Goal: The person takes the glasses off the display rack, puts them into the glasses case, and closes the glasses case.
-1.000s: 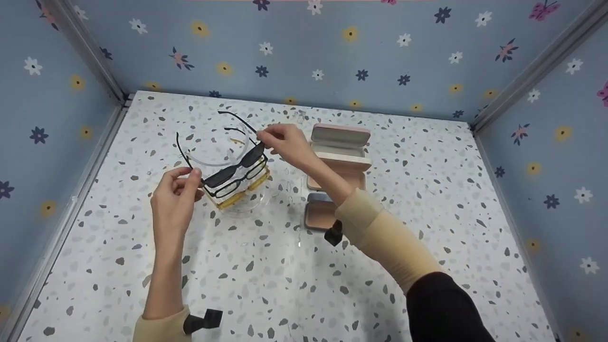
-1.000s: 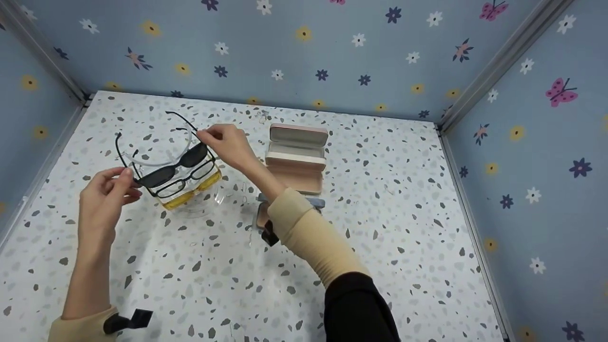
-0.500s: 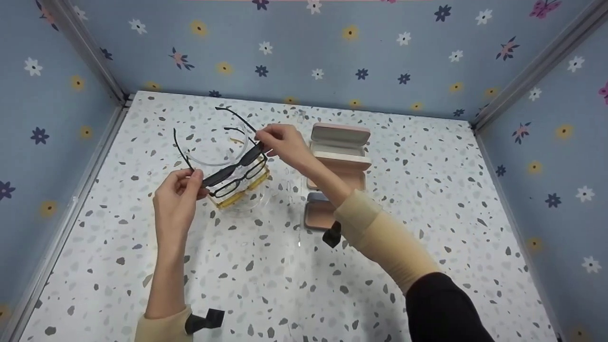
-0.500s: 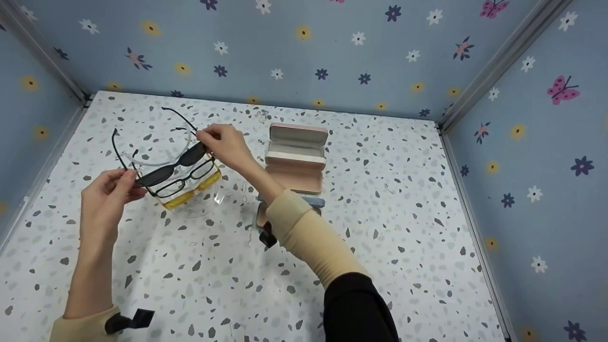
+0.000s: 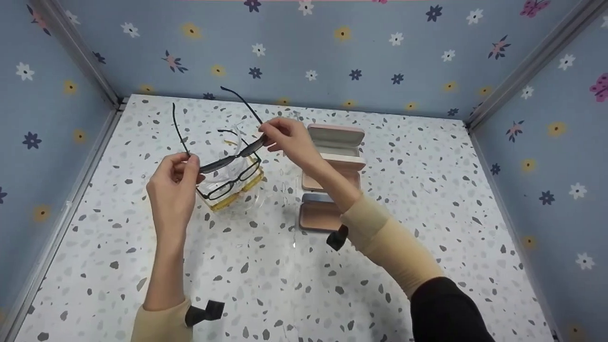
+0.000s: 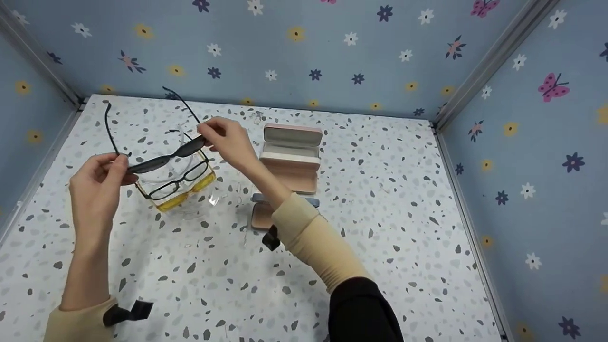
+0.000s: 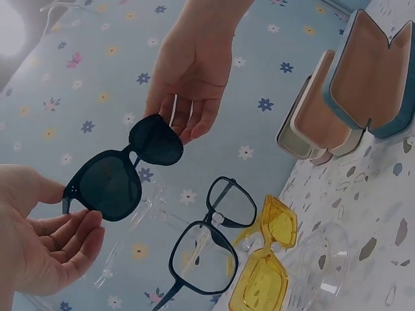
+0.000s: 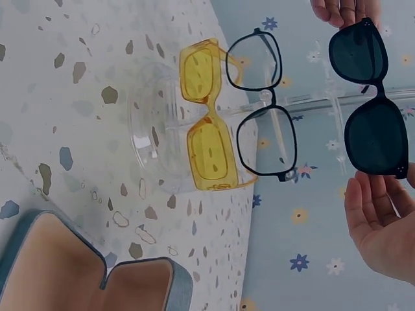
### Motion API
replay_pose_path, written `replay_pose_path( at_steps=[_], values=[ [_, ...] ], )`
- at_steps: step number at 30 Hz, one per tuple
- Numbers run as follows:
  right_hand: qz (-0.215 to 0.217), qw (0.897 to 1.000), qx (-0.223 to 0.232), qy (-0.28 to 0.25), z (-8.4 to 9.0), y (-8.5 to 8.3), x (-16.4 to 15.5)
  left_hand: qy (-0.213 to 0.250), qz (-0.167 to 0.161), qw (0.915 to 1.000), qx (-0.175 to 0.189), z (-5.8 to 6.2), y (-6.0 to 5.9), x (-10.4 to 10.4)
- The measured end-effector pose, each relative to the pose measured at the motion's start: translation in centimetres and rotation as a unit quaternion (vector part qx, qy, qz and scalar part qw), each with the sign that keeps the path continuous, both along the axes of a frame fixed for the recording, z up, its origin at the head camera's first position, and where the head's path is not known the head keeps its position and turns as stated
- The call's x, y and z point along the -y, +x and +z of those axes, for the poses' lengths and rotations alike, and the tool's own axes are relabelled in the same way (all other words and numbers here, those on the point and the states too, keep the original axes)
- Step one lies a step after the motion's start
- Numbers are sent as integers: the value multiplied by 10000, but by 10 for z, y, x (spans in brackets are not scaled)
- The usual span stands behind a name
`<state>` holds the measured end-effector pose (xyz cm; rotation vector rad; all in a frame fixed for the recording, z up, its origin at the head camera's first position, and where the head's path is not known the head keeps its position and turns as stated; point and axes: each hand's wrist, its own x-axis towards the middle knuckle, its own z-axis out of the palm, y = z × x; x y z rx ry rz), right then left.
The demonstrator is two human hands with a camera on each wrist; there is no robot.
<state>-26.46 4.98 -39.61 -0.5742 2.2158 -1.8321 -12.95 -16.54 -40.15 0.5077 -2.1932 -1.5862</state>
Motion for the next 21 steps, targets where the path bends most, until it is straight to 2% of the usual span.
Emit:
replay_pose_path(
  at_steps=[8,17,21],
  values=[
    [-322,9984,26,-467,2,6,-32,-87,-240,9986,-473,7,-9,-27],
    [-875,9926,-62,-842,-2,14,-74,-351,-652,9928,-943,2,-28,-61],
    [-1069,9898,-147,-927,-5,20,-90,-242,-986,9883,-1134,-1,-34,-76]
  ],
)
